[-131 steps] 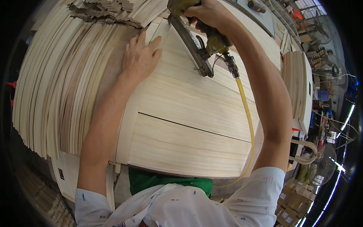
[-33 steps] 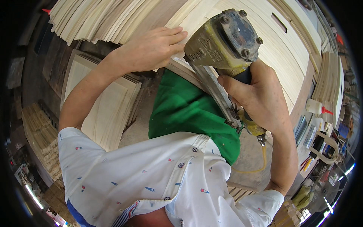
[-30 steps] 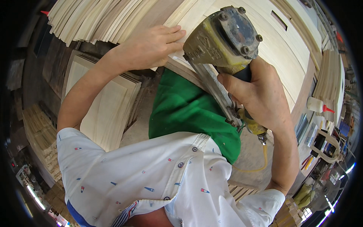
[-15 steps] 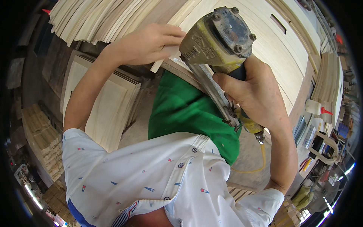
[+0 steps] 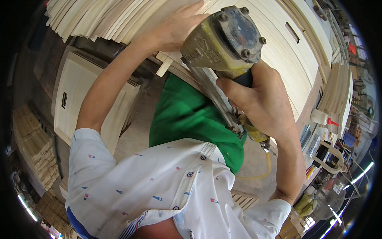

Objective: Assembling wooden boards by applying glue and using a pneumatic nail gun.

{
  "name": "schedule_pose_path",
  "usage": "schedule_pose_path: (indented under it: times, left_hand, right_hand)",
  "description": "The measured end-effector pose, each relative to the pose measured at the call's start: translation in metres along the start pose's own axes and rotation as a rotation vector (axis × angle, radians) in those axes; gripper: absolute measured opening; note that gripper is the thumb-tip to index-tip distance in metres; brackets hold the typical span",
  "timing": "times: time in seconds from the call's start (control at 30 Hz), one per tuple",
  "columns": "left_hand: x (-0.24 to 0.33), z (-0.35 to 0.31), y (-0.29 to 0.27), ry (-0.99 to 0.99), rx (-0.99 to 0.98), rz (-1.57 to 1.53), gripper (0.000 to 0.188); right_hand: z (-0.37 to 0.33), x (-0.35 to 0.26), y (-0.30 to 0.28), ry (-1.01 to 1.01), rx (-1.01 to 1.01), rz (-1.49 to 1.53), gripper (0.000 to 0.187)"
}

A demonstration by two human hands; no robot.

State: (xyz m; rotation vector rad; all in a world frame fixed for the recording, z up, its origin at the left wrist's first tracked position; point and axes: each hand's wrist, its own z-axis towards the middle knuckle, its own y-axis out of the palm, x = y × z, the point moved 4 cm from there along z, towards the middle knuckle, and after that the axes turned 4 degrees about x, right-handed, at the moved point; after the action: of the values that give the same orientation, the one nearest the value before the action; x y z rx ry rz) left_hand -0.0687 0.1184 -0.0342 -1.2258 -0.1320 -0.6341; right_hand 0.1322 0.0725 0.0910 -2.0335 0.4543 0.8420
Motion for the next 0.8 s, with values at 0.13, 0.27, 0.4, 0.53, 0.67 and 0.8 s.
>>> schedule_pose_path:
  times: [0.13, 0.27, 0.4, 0.53, 0.67, 0.8]
  left_hand:
    - [-0.001, -0.001, 0.002, -0.002, -0.041, -0.077, 0.067]
    - [0.0, -0.001, 0.006, 0.167, 0.001, -0.039, 0.063]
    - [-0.001, -0.004, 0.01, 0.263, 0.044, 0.04, 0.063]
    - [-0.001, -0.002, 0.011, 0.205, 0.06, 0.009, 0.065]
    - [-0.002, 0.0, 0.005, 0.234, 0.099, -0.037, 0.066]
    - [-0.001, 0.008, -0.005, 0.205, -0.002, -0.156, 0.064]
  right_hand:
    - [0.004, -0.004, 0.003, -0.024, -0.014, -0.071, 0.028]
    - [0.005, -0.004, 0.004, -0.064, -0.012, -0.065, 0.028]
    - [0.006, -0.007, 0.007, -0.059, -0.018, -0.066, 0.028]
    - [0.005, -0.007, 0.008, -0.124, 0.007, -0.119, 0.029]
    - [0.0, -0.016, 0.01, -0.179, 0.034, -0.2, 0.032]
    - [0.005, -0.015, 0.005, -0.343, 0.027, -0.24, 0.029]
